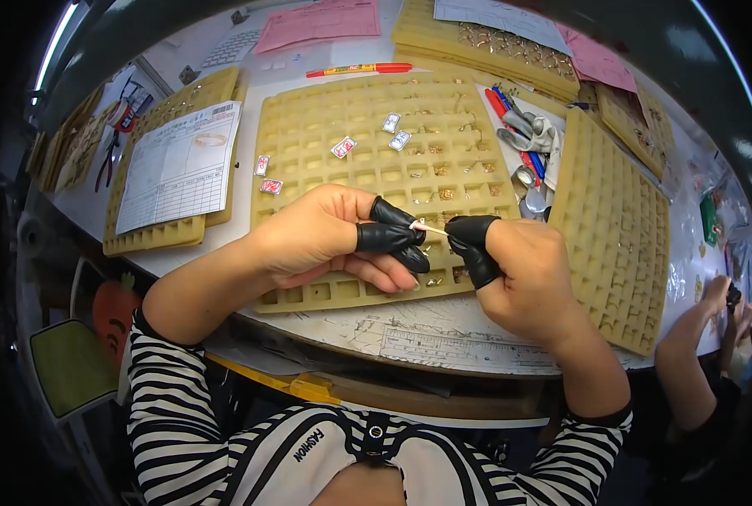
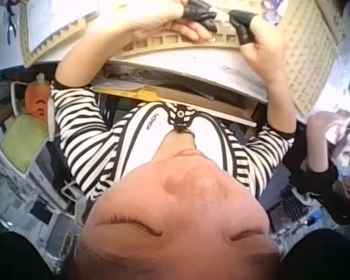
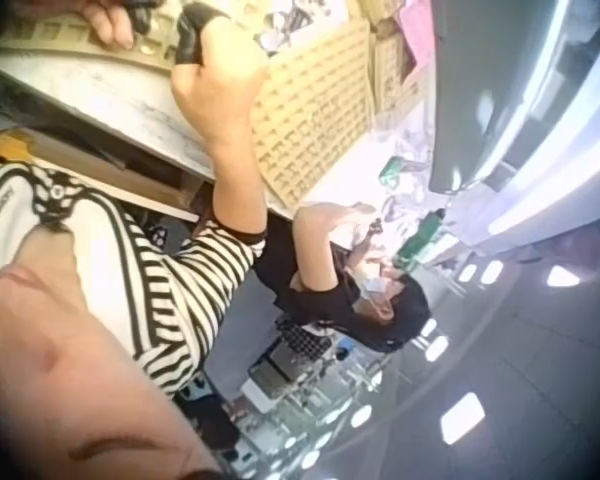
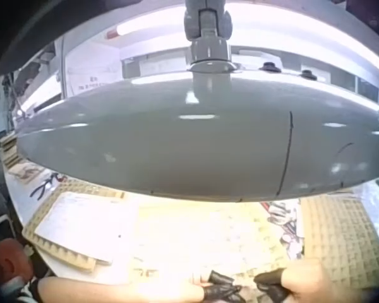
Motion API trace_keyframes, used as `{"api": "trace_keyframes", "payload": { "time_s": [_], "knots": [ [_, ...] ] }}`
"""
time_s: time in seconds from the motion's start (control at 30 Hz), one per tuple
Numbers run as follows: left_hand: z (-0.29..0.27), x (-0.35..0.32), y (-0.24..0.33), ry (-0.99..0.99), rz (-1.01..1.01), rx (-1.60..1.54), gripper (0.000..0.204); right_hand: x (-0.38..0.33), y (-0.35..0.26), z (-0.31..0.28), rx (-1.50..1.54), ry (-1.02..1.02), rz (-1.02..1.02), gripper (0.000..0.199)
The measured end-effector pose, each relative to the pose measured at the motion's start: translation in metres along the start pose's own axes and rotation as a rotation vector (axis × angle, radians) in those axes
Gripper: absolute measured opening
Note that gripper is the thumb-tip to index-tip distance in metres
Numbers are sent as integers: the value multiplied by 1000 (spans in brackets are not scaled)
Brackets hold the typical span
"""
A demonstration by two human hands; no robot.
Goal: Assembling small decorative components onto jewelry pieces using a pick tool at a workshop station.
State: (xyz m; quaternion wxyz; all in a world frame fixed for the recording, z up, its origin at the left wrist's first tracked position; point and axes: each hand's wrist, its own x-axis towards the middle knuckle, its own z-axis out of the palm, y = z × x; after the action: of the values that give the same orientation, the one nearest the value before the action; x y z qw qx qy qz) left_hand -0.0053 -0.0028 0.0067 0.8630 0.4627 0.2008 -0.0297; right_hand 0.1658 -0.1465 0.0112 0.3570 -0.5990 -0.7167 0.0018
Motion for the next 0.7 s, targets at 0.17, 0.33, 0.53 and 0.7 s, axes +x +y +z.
{"api": "trace_keyframes", "payload": {
  "time_s": [0.17,0.33,0.53,0.7],
  "knots": [
    [3,0,1,25,-29,3,21,0,0,2,38,-13,2,20],
    [1,0,1,21,-19,-6,24,3,-3,-2,77,15,62,17],
    [2,1,0,7,-18,-10,20,-1,0,0,64,-40,89,19],
    [2,1,1,8,-19,-13,21,-1,0,3,106,37,49,17]
  ]
}}
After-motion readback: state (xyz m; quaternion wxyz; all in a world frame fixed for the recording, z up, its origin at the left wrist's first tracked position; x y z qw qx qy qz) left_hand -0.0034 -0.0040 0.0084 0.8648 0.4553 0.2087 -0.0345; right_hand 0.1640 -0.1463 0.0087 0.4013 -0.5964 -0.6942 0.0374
